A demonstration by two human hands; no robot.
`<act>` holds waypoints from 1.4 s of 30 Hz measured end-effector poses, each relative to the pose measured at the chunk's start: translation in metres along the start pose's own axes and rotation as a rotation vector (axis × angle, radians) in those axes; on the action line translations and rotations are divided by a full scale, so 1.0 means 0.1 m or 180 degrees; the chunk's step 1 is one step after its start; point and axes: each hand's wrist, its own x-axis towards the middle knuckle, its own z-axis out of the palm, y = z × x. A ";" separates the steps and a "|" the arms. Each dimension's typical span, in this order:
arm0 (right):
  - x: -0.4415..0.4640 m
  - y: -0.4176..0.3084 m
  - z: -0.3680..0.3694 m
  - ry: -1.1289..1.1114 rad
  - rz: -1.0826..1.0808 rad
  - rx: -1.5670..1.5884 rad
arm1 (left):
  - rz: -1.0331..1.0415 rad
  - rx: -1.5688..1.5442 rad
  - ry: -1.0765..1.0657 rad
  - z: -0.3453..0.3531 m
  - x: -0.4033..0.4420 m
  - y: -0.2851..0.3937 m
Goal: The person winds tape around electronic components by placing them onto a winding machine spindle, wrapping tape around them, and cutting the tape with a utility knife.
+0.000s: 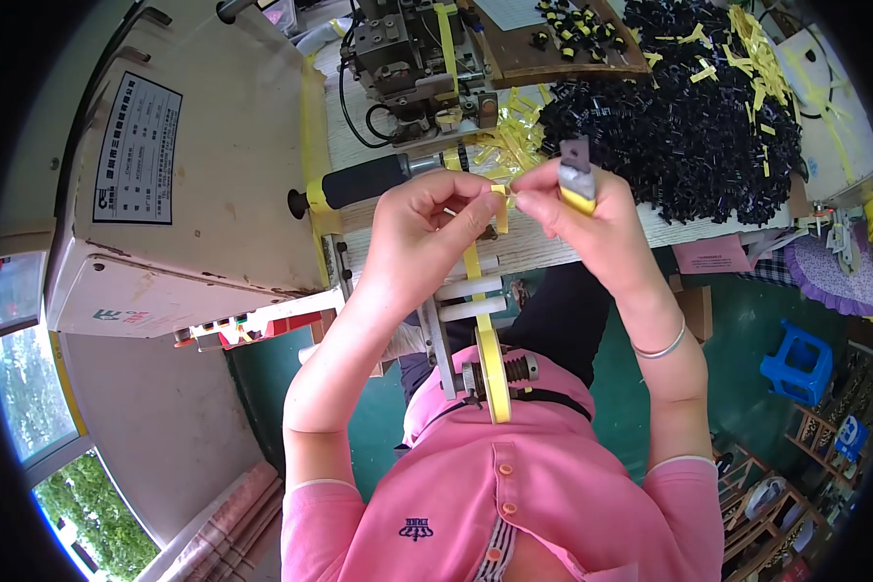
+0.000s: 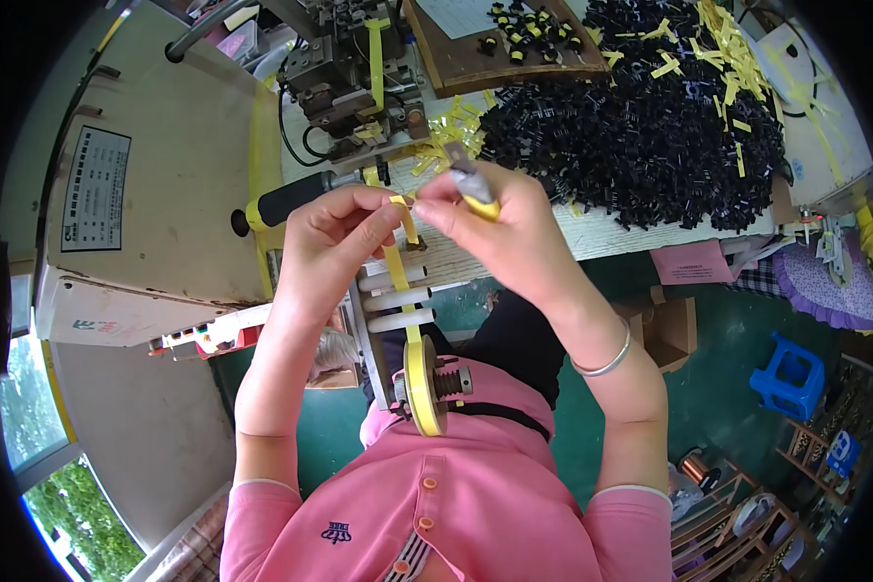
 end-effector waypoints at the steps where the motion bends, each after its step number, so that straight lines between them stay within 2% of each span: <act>1: -0.01 0.01 0.03 0.0054 -0.0232 -0.0253 | 0.0019 0.0023 0.0046 0.00 0.00 0.00; 6: -0.03 0.06 0.14 0.0113 -0.0224 -0.0161 | 0.0040 -0.0077 0.0132 -0.02 -0.01 -0.05; 9: -0.04 0.04 0.19 -0.0016 0.0409 0.0577 | 0.0047 -0.0179 0.0143 -0.01 -0.02 -0.08; 14: -0.02 0.10 0.22 -0.0151 0.0376 0.0713 | 0.0089 -0.0208 0.0241 -0.02 -0.01 0.00; 17: 0.01 0.18 0.26 -0.0010 0.0233 0.0420 | 0.0522 -0.0101 0.0677 -0.12 0.08 0.04; 18: 0.03 0.24 0.27 0.0068 0.0166 0.0266 | 0.0735 0.0345 0.1006 -0.15 0.13 0.05; 21: 0.10 0.37 0.26 0.0341 0.0503 0.0322 | 0.2168 0.2401 0.1249 -0.33 0.24 -0.02; 22: 0.13 0.40 0.28 0.0394 0.0546 0.0379 | 0.2090 0.2577 0.0983 -0.33 0.23 -0.04; 25: 0.17 0.48 0.34 0.0360 0.0703 0.0567 | 0.2382 0.3245 0.0964 -0.20 0.19 -0.15; 29: 0.22 0.54 0.42 0.0280 0.0594 0.0624 | 0.2098 0.3217 0.0799 -0.24 0.21 -0.14; 42: 0.27 0.56 0.50 0.0280 0.0364 0.0837 | 0.2122 0.3200 0.0837 -0.24 0.26 -0.12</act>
